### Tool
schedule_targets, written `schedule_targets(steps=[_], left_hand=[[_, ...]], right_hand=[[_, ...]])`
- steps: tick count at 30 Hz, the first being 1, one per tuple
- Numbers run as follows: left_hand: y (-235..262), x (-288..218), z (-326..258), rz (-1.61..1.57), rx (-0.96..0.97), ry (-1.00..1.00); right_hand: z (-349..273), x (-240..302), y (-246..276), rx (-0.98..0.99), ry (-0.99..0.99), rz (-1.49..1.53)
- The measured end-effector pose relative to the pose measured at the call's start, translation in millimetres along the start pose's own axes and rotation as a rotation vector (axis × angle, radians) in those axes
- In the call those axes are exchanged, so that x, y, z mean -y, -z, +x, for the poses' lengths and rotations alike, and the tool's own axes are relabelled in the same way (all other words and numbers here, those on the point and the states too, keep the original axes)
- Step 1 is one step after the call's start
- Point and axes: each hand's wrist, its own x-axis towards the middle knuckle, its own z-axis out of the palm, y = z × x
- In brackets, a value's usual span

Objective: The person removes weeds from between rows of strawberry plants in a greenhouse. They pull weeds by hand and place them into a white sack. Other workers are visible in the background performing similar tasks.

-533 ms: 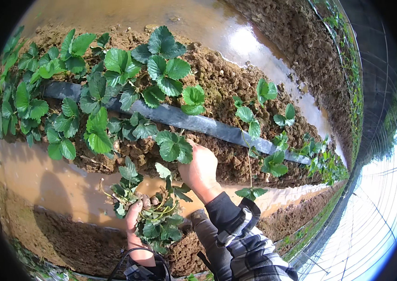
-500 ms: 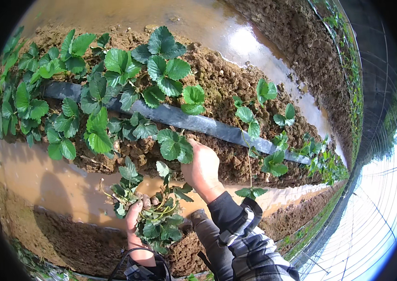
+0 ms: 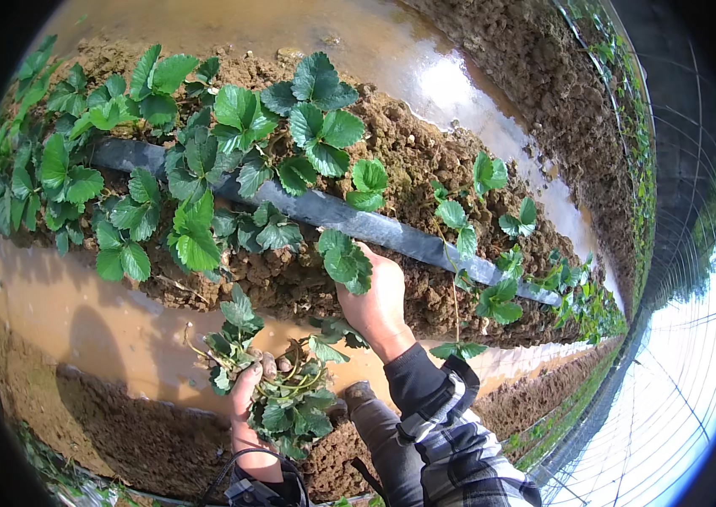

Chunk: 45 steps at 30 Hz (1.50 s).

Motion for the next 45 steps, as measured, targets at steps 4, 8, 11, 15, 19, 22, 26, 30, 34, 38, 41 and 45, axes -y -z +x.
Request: schedule_targets(steps=[4, 8, 11, 15, 19, 22, 26, 30, 34, 38, 41, 45], left_hand=[[2.3, 1.2, 0.4, -0.025, -0.02, 0.02], [0.6, -2.7, 4.2, 0.027, 0.012, -0.047], [-3.6, -11.1, 5.9, 0.149, 0.057, 0.0], [-16.4, -9.6, -4.3, -0.037, -0.137, 0.046], [-21.7, -11.2, -7.2, 0.002, -0.178, 0.054], [-20.8, -14.1, -7.7, -0.011, -0.162, 0.044], [-18.2, -18.7, -13.0, 0.018, -0.194, 0.067], [-19.0, -23.6, -15.6, -0.014, -0.2, 0.035], [-23.8, -27.6, -17.1, -0.1, -0.165, 0.032], [-28.1, -27.3, -20.6, -0.164, -0.17, 0.013], [-24.6, -27.4, -21.1, -0.211, -0.124, 0.008], [-11.7, -27.7, -14.0, 0.022, -0.151, 0.018]], right_hand=[[-0.9, 2.2, 2.0, 0.126, -0.121, 0.015], [-10.5, 18.2, -3.0, 0.082, -0.037, 0.201], [-13.7, 41.6, -1.4, 0.085, 0.189, 0.176], [7.3, 72.8, -15.4, 0.137, 0.371, -0.029], [28.5, 84.8, -53.1, 0.047, 0.237, -0.276], [32.3, 82.9, -64.2, 0.0, 0.281, -0.264], [41.5, 76.3, -66.3, 0.016, 0.332, -0.221], [47.9, 67.4, -61.0, 0.069, 0.37, -0.23], [44.5, 59.6, -37.3, 0.154, 0.441, -0.387], [42.6, 62.9, -14.0, 0.177, 0.4, -0.499], [31.1, 71.0, -15.6, 0.068, 0.428, -0.458], [12.3, 74.4, -32.6, 0.085, 0.126, -0.39]])
